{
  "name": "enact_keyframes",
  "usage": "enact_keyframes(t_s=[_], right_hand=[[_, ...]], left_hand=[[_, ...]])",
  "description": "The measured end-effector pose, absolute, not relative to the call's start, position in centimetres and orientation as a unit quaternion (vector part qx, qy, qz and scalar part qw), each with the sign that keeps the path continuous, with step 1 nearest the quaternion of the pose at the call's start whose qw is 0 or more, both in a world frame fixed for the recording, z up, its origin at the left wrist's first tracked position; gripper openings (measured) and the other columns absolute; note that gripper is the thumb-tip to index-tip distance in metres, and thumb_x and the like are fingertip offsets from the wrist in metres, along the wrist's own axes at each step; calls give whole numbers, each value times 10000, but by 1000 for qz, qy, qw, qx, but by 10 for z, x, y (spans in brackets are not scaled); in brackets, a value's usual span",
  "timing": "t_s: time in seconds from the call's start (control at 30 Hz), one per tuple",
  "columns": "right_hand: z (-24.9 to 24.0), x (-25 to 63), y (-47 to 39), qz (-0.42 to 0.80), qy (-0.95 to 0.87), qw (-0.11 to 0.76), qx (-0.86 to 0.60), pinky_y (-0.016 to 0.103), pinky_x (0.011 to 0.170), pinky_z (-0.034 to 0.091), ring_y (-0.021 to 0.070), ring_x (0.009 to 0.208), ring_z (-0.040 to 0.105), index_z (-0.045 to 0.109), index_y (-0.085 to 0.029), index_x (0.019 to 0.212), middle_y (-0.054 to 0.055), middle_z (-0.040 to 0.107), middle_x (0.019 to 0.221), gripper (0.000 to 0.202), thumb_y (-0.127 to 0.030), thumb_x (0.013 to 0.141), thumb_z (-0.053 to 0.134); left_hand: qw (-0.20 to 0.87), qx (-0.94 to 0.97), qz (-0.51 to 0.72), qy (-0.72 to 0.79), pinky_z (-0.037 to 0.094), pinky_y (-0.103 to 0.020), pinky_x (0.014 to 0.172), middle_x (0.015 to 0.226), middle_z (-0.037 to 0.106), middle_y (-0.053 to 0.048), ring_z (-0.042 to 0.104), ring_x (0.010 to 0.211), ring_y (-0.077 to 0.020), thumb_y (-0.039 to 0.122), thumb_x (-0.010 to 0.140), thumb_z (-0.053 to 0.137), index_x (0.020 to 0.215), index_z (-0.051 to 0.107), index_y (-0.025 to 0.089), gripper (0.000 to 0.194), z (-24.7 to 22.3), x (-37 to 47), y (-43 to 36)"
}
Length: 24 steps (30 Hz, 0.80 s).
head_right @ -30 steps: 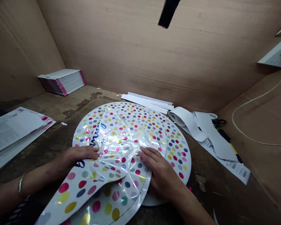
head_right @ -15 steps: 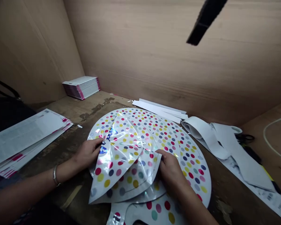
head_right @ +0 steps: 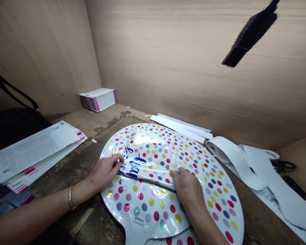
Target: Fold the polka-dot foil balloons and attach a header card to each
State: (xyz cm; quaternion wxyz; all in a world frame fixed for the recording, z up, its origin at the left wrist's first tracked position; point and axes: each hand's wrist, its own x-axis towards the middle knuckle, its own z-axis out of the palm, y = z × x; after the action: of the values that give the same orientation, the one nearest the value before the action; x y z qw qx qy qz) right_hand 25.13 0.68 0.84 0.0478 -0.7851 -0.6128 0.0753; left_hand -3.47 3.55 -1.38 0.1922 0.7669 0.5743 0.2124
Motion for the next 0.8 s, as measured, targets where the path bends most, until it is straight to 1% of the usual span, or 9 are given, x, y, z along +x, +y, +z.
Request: enact_keyframes(t_s=[0.17,0.33,0.4,0.47,0.5,0.57,0.67,0.73,0.8], right_hand=[[6,254,11,61,-628,16,-775,296,530,409,220,621,613,517,-228,700,58,642,642,372,-463,908,317],[5,254,13,51,-639,9,-768,293,519,397,223,627,618,522,-227,728,68,651,670,351,-453,909,325],[4,253,13,47,-644,9,-763,295,518,397,224,627,620,535,-224,747,69,653,676,357,-456,911,319],[2,250,11,39,-650,8,-759,300,525,400,227,637,622,545,-221,764,72,654,684,363,-455,916,311],[0,249,10,32,-652,8,-757,306,532,403,231,646,623,549,-219,774,75,653,689,366,-452,919,308],[-2,249,9,17,-656,7,-754,321,554,415,240,667,624,559,-211,797,82,654,699,370,-441,925,300],[-1,255,8,10,-660,3,-752,343,571,441,251,681,626,582,-196,846,87,659,717,387,-445,928,297],[2,260,7,-29,-660,31,-750,385,645,481,286,816,632,601,-164,954,127,676,866,384,-462,905,364],[5,260,3,-107,-658,105,-738,457,844,468,336,1105,537,560,-110,1149,190,597,1176,452,-452,884,427]], left_hand=[[157,808,195,534,421,-291,752,890,696,-25,644,828,-190,166,894,410,966,618,238,232,-16,-32,31],[79,831,82,544,435,-367,727,829,688,-59,645,801,-244,193,912,385,1038,588,240,244,-11,-33,32],[67,833,53,546,441,-395,727,814,678,-78,638,794,-263,178,896,392,1002,597,226,236,-4,-32,36],[46,836,60,543,428,-449,800,915,666,-127,614,911,-299,154,866,422,961,620,199,225,5,-25,41],[34,842,80,532,398,-482,871,1032,643,-154,574,1026,-319,145,859,428,987,626,187,239,8,-19,44],[30,870,124,476,281,-512,1020,1312,502,-163,405,1259,-321,177,886,414,1161,574,181,318,9,-5,47],[88,911,122,384,152,-495,1106,1489,282,-124,196,1385,-288,350,945,349,1393,350,182,478,-4,17,47],[118,914,90,378,121,-509,1111,1514,211,-128,135,1398,-304,448,949,301,1437,263,176,561,-16,25,45],[127,908,71,393,87,-517,1114,1528,156,-123,88,1404,-315,482,950,265,1455,219,184,588,-26,27,43]])
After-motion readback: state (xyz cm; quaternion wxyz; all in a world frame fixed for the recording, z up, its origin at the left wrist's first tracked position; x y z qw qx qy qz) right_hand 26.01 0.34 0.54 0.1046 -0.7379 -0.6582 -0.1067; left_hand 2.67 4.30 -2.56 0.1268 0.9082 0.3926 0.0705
